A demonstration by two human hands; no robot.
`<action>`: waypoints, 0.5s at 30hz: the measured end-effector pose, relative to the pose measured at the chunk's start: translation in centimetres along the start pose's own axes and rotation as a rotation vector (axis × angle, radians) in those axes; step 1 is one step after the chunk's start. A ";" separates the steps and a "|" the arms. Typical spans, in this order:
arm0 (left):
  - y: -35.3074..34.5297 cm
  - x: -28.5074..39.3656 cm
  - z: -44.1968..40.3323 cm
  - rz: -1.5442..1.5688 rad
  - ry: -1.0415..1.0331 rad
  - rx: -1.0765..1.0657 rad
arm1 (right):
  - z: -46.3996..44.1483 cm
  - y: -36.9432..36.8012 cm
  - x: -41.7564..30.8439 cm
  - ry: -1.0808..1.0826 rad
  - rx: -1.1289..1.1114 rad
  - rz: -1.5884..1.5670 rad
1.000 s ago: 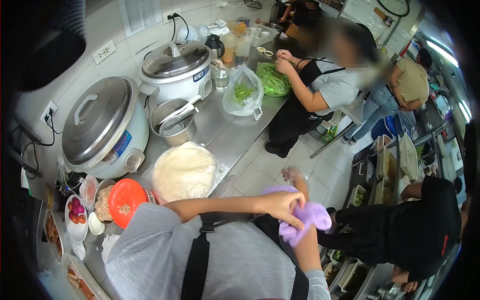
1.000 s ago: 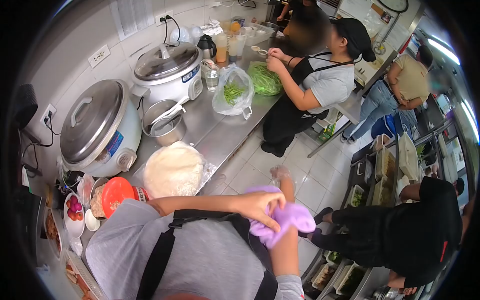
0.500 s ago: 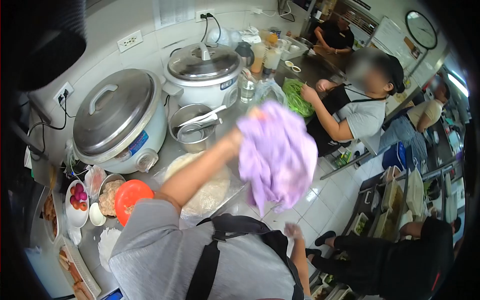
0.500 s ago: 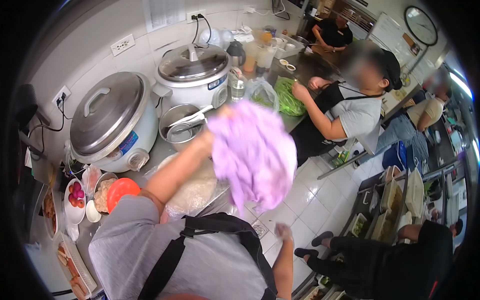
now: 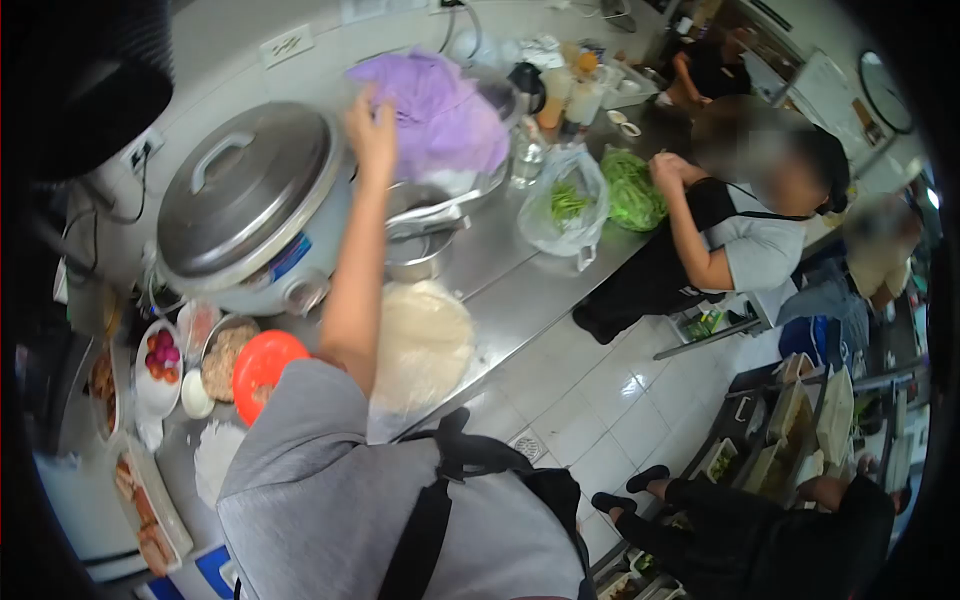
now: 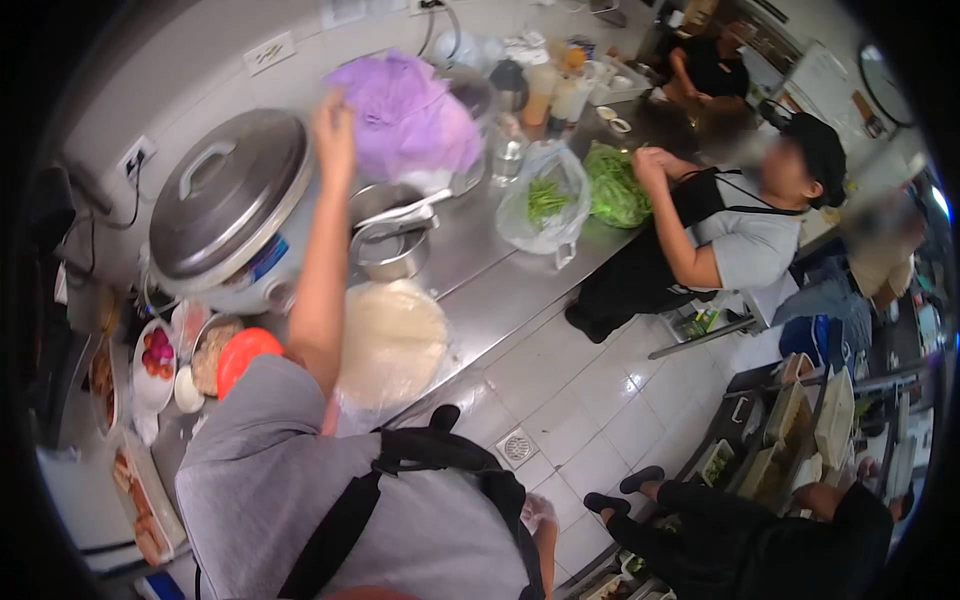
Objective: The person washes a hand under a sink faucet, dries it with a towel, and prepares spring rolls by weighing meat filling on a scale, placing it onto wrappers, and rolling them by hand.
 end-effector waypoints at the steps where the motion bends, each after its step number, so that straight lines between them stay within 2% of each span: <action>1: 2.7 3.5 5.0 0.058 0.046 -0.055 | -0.1 -0.3 -0.8 0.030 0.085 -0.006; 3: 6.2 5.5 17.9 0.233 0.330 -0.280 | -1.4 -0.8 -4.0 0.110 0.121 0.224; 4: 7.6 8.7 24.0 0.416 0.549 -0.498 | -2.1 -1.5 -5.9 0.157 0.131 0.336; 5: 10.0 12.0 28.3 0.384 0.333 -0.638 | -1.5 -4.2 -7.3 0.205 0.137 0.441; 6: 12.0 12.8 33.5 0.435 0.513 -0.818 | 1.1 -6.5 -9.9 0.473 0.096 0.588; 8: 16.3 17.4 35.9 0.403 0.404 -1.066 | 4.8 -10.3 -12.0 0.607 0.044 0.669; 9: 17.8 17.4 35.8 0.384 0.436 -1.045 | 4.9 -10.8 -12.0 0.473 0.054 0.608; 11: 20.2 17.4 35.9 0.360 0.505 -0.996 | 6.3 -12.0 -12.2 0.473 0.148 0.751; 12: 21.5 16.7 36.1 0.332 0.624 -0.924 | 6.5 -11.9 -12.7 0.474 0.198 0.835; 15: 25.6 16.4 37.1 0.298 0.775 -0.756 | 5.7 -12.1 -13.1 0.531 0.184 0.833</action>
Point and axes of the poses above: each hand's wrist, its own z-axis away from the middle knuckle, its own y-axis out of the back of the hand, x = y × z, the point moved 10 cm from there along -z, towards the middle knuckle, and after that the axes turned 10 degrees about x, right-handed, at the moved point
